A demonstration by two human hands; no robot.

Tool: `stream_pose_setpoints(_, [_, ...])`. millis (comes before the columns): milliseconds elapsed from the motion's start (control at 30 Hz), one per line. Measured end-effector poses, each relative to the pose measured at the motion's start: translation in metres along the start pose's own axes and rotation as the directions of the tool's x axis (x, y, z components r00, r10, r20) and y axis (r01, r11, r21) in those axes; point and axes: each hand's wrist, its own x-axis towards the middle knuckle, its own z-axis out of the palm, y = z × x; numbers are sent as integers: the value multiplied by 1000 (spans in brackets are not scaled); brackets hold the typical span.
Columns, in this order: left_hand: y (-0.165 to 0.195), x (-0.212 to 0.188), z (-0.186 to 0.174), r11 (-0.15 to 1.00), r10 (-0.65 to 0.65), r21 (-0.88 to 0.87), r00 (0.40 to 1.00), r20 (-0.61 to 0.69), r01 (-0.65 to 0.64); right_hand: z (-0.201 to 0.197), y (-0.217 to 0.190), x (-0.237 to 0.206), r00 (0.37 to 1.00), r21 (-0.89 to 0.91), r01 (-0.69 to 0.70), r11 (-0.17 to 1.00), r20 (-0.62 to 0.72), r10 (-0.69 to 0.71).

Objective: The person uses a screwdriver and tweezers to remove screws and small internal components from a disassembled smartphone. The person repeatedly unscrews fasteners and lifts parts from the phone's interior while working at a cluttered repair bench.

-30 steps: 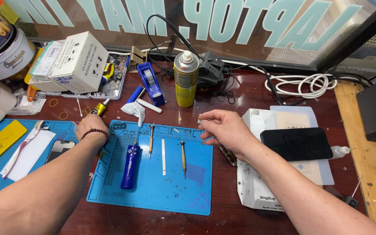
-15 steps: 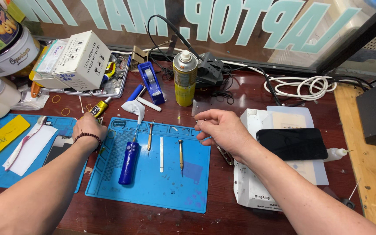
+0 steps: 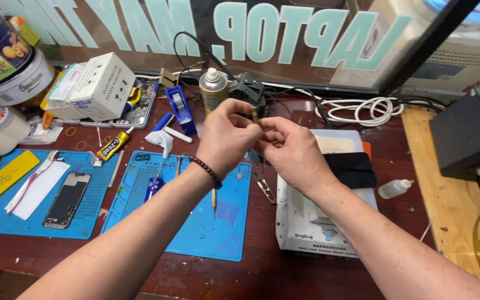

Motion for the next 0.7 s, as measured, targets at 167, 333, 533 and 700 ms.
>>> stream_pose_setpoints(167, [28, -5, 54, 991, -136, 26, 969, 204, 133, -68, 24, -24, 999, 88, -36, 995, 22, 35])
stream_pose_setpoints(333, [17, -24, 76, 737, 259, 440, 816, 517, -513, -143, 55, -58, 915, 197, -308, 931, -206, 347])
stream_pose_setpoints(533, [5, -32, 94, 646, 168, 532, 782, 600, -547, -158, 86, -79, 842, 180, -486, 855, -168, 513])
stream_pose_setpoints(700, [6, -30, 96, 637, 87, 579, 794, 602, -509, -144, 88, -88, 852, 142, -478, 867, -166, 497])
